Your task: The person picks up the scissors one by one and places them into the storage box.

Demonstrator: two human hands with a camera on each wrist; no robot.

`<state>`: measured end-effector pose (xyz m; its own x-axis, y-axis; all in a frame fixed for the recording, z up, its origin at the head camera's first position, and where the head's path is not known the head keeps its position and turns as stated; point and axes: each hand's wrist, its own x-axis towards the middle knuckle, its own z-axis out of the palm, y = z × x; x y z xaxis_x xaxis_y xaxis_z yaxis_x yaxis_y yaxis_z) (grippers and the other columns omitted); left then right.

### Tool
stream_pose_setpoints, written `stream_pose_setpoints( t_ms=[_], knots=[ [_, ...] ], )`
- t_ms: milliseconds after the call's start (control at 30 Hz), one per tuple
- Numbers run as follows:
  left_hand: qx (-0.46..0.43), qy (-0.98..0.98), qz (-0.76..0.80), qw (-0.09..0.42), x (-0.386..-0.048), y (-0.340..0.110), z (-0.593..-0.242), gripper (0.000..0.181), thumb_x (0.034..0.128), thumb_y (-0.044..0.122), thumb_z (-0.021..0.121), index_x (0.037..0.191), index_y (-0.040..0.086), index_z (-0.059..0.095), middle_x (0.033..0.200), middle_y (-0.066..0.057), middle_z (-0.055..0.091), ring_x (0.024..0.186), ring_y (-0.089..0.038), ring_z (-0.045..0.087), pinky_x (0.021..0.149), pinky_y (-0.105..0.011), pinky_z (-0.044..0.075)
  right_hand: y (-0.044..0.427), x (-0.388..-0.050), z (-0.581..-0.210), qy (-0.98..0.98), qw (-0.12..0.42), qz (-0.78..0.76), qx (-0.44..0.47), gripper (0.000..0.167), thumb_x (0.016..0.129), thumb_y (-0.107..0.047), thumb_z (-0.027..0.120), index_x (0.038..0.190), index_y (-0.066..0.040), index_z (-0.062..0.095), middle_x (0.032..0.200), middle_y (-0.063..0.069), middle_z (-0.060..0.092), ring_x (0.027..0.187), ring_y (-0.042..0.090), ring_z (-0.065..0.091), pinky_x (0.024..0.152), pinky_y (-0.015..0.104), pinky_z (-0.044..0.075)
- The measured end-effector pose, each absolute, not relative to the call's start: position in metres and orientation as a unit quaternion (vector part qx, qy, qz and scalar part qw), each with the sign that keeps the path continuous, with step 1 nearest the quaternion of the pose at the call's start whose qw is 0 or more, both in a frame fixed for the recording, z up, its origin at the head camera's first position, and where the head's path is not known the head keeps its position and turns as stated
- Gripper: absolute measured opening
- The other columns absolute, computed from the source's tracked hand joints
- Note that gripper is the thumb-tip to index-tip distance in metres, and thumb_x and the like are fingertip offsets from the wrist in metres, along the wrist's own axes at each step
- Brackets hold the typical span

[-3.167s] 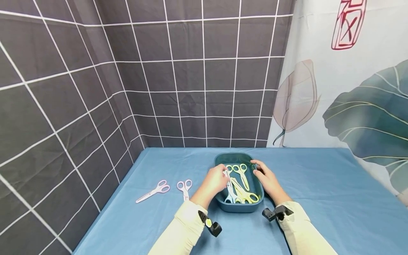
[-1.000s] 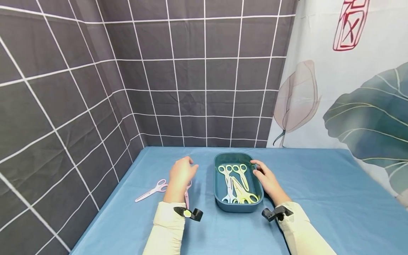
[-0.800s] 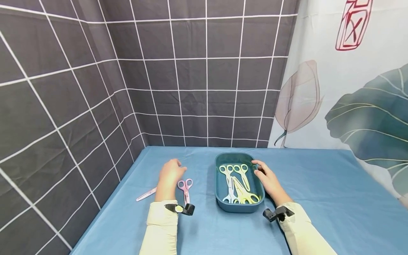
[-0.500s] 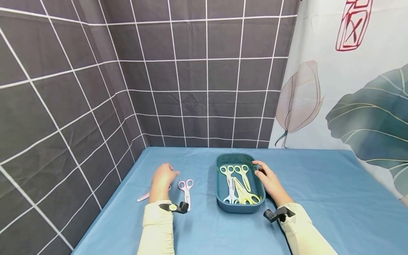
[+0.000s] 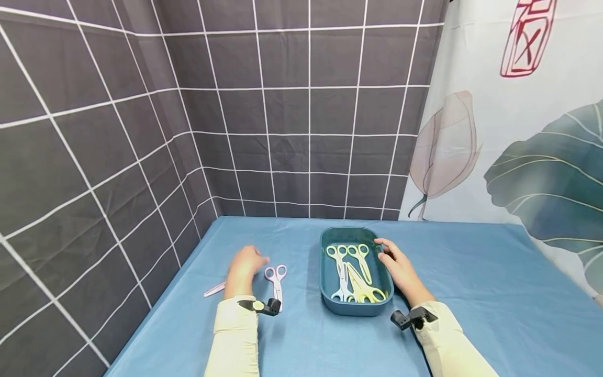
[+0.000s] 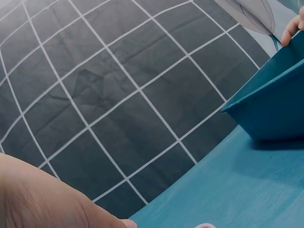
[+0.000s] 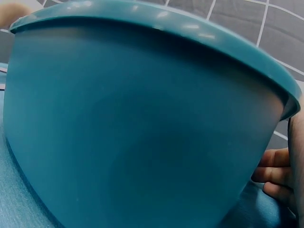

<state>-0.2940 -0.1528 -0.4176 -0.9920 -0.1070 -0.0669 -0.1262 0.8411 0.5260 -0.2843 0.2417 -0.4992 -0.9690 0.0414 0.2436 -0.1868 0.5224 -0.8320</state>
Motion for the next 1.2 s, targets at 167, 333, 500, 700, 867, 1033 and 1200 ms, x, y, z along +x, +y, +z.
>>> stream_pose_setpoints(
  t_ms=[167, 333, 500, 700, 867, 1033, 1200],
  knots=[
    [-0.067, 0.957, 0.280, 0.026, -0.296, -0.158, -0.420, 0.033, 0.0917, 0.021, 0.071, 0.112, -0.004, 0.066, 0.108, -0.021, 0.068, 0.098, -0.036, 0.064, 0.093, -0.052, 0.050, 0.241, -0.284, -0.499, -0.864, 0.117, 0.488, 0.043, 0.041, 0.107, -0.024, 0.047, 0.147, -0.015, 0.048, 0.142, 0.030, 0.049, 0.131, 0.043, 0.047, 0.106, 0.061, 0.038],
    [-0.062, 0.959, 0.274, 0.029, -0.296, -0.159, -0.421, 0.032, 0.0912, 0.019, 0.071, 0.113, -0.005, 0.067, 0.111, -0.021, 0.068, 0.100, -0.036, 0.064, 0.095, -0.052, 0.050, 0.241, -0.285, -0.499, -0.864, 0.118, 0.487, 0.048, 0.042, 0.106, -0.023, 0.047, 0.147, -0.013, 0.048, 0.143, 0.032, 0.048, 0.132, 0.045, 0.045, 0.106, 0.063, 0.037],
    [-0.042, 0.960, 0.276, 0.033, -0.297, -0.154, -0.422, 0.032, 0.0921, 0.021, 0.070, 0.111, -0.004, 0.068, 0.107, -0.020, 0.068, 0.098, -0.035, 0.064, 0.092, -0.051, 0.051, 0.242, -0.285, -0.499, -0.865, 0.118, 0.486, 0.045, 0.042, 0.106, -0.023, 0.047, 0.147, -0.014, 0.048, 0.142, 0.031, 0.048, 0.131, 0.045, 0.046, 0.105, 0.063, 0.038],
    [0.012, 0.965, 0.259, 0.047, -0.299, -0.142, -0.424, 0.035, 0.0941, 0.028, 0.068, 0.117, 0.001, 0.069, 0.119, -0.018, 0.068, 0.107, -0.035, 0.063, 0.097, -0.050, 0.049, 0.241, -0.285, -0.498, -0.866, 0.120, 0.484, 0.045, 0.042, 0.106, -0.022, 0.048, 0.147, -0.014, 0.048, 0.138, 0.029, 0.051, 0.126, 0.043, 0.049, 0.102, 0.061, 0.040],
    [0.058, 0.967, 0.240, 0.064, -0.299, -0.127, -0.431, 0.033, 0.0936, 0.030, 0.069, 0.115, 0.005, 0.071, 0.119, -0.015, 0.070, 0.110, -0.034, 0.063, 0.097, -0.049, 0.049, 0.242, -0.285, -0.499, -0.866, 0.119, 0.483, 0.047, 0.042, 0.105, -0.020, 0.048, 0.147, -0.013, 0.049, 0.132, 0.028, 0.054, 0.117, 0.041, 0.052, 0.097, 0.057, 0.042],
    [0.062, 0.962, 0.254, 0.075, -0.303, -0.119, -0.434, 0.030, 0.0937, 0.030, 0.070, 0.111, 0.006, 0.071, 0.111, -0.012, 0.071, 0.101, -0.029, 0.064, 0.091, -0.047, 0.051, 0.243, -0.288, -0.495, -0.866, 0.124, 0.483, 0.051, 0.043, 0.105, -0.022, 0.048, 0.147, -0.014, 0.049, 0.129, 0.026, 0.055, 0.113, 0.039, 0.053, 0.096, 0.055, 0.042],
    [0.057, 0.967, 0.238, 0.076, -0.303, -0.120, -0.437, 0.026, 0.0914, 0.026, 0.073, 0.107, 0.006, 0.071, 0.104, -0.009, 0.071, 0.091, -0.025, 0.062, 0.085, -0.042, 0.052, 0.242, -0.285, -0.497, -0.867, 0.116, 0.483, 0.047, 0.043, 0.106, -0.022, 0.048, 0.148, -0.014, 0.048, 0.128, 0.026, 0.054, 0.111, 0.039, 0.053, 0.095, 0.055, 0.042]
  ],
)
